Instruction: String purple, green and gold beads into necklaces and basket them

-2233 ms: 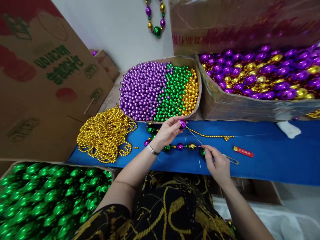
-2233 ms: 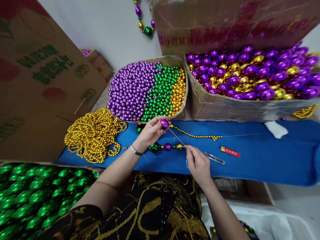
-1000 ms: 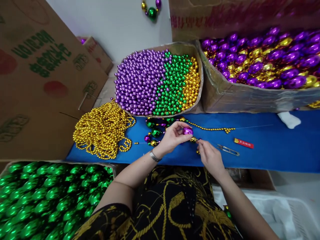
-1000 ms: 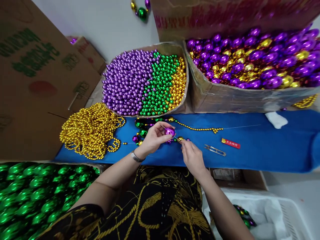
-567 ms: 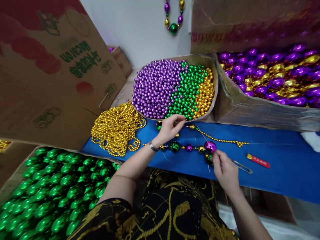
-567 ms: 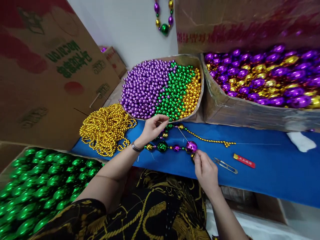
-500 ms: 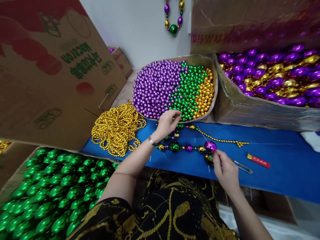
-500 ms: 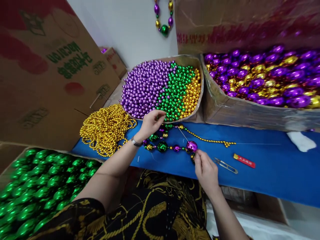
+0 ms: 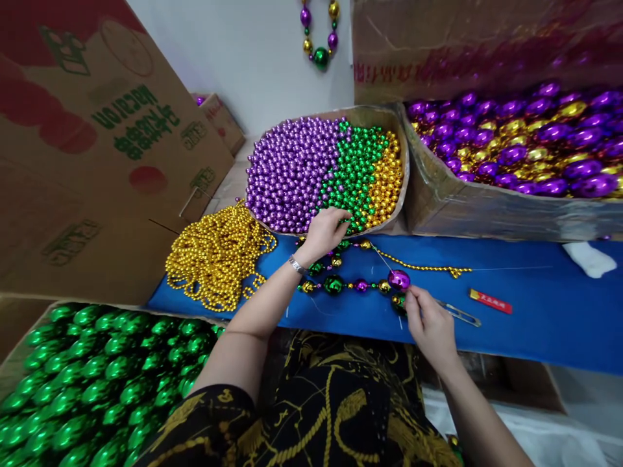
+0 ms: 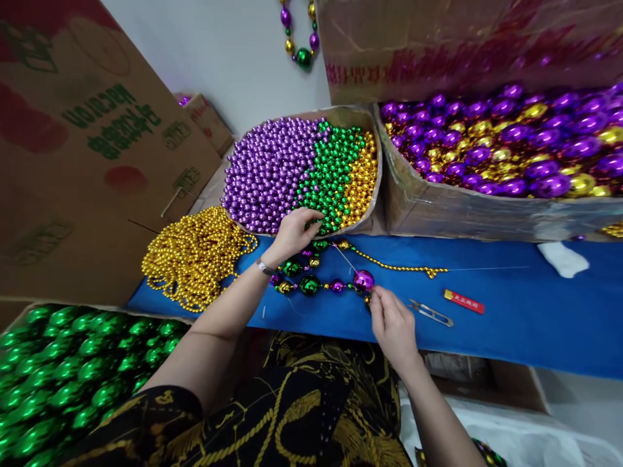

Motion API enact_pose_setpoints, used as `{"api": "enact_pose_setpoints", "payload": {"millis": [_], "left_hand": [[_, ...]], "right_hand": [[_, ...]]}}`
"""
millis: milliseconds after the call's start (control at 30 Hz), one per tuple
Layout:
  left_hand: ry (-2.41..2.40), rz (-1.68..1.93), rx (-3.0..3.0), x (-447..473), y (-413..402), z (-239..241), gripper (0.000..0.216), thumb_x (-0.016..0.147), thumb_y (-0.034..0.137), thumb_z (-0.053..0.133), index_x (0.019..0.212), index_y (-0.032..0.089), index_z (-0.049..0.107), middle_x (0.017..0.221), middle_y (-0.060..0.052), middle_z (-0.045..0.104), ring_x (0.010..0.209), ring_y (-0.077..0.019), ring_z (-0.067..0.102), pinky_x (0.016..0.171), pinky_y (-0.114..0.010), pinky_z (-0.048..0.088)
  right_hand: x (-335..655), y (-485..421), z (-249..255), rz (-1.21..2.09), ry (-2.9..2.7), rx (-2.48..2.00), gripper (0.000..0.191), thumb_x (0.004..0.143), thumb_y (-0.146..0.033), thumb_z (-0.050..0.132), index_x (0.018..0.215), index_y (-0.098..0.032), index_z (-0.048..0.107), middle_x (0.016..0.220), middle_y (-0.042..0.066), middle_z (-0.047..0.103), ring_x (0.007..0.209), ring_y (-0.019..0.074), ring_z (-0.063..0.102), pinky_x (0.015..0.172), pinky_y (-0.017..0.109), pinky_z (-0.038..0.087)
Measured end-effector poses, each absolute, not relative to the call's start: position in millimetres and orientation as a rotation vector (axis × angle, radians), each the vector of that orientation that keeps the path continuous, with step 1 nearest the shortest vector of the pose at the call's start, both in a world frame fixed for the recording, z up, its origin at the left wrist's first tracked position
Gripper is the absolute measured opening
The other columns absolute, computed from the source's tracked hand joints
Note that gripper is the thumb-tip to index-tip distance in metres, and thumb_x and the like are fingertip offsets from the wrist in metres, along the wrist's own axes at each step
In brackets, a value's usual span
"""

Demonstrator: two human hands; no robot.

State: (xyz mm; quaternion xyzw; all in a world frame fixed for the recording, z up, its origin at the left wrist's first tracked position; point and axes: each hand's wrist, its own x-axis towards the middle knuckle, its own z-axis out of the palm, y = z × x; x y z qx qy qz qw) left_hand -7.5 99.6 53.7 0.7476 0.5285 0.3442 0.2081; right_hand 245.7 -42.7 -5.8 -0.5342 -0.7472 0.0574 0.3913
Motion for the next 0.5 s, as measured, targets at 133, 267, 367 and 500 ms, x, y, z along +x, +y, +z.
{"api": "enact_pose_setpoints", "payload": {"millis": [133, 267, 367, 500], "left_hand": [[0.917, 1.155, 1.17, 3.2, 79.2, 54.7, 0.026, 0.084, 0.032, 0.069, 0.106, 0.017, 0.068, 0.092, -0.006, 0.071, 0.088, -0.0166, 0.07, 0.081, -0.032, 0.056], [0.74, 1.121, 0.811, 14.1, 60.8, 56.3, 0.027, 0.075, 0.028, 0.081, 0.098, 0.017, 0.072, 0.087, -0.004, 0.072, 0.088, -0.0159, 0.072, 0.086, -0.031, 0.057], [0.732, 1.112, 0.79, 18.2, 55.0, 56.7, 0.026, 0.073, 0.026, 0.082, 0.096, 0.017, 0.074, 0.089, -0.004, 0.073, 0.086, -0.0147, 0.072, 0.084, -0.03, 0.057], [0.716, 1.105, 0.825, 19.3, 52.1, 57.6, 0.025, 0.072, 0.026, 0.083, 0.095, 0.018, 0.075, 0.099, -0.005, 0.074, 0.087, -0.0129, 0.07, 0.082, -0.026, 0.057]], "right_hand": [[244.3, -42.3, -4.3, 0.109, -1.906, -1.348, 0.019, 0.098, -0.025, 0.049, 0.105, -0.017, 0.065, 0.088, 0.008, 0.075, 0.074, 0.0191, 0.072, 0.072, 0.029, 0.059], [242.8, -42.8, -2.8, 0.123, -1.906, -1.345, 0.019, 0.098, -0.024, 0.049, 0.105, -0.018, 0.065, 0.089, 0.008, 0.075, 0.075, 0.0192, 0.073, 0.074, 0.03, 0.059], [242.0, -43.4, -1.0, 0.1, -1.898, -1.311, 0.018, 0.097, -0.022, 0.049, 0.105, -0.018, 0.065, 0.091, 0.008, 0.076, 0.077, 0.0185, 0.073, 0.075, 0.028, 0.059], [242.3, -43.9, 0.9, 0.053, -1.901, -1.295, 0.016, 0.097, -0.02, 0.05, 0.105, -0.017, 0.064, 0.091, 0.008, 0.075, 0.078, 0.018, 0.072, 0.074, 0.028, 0.058]]}}
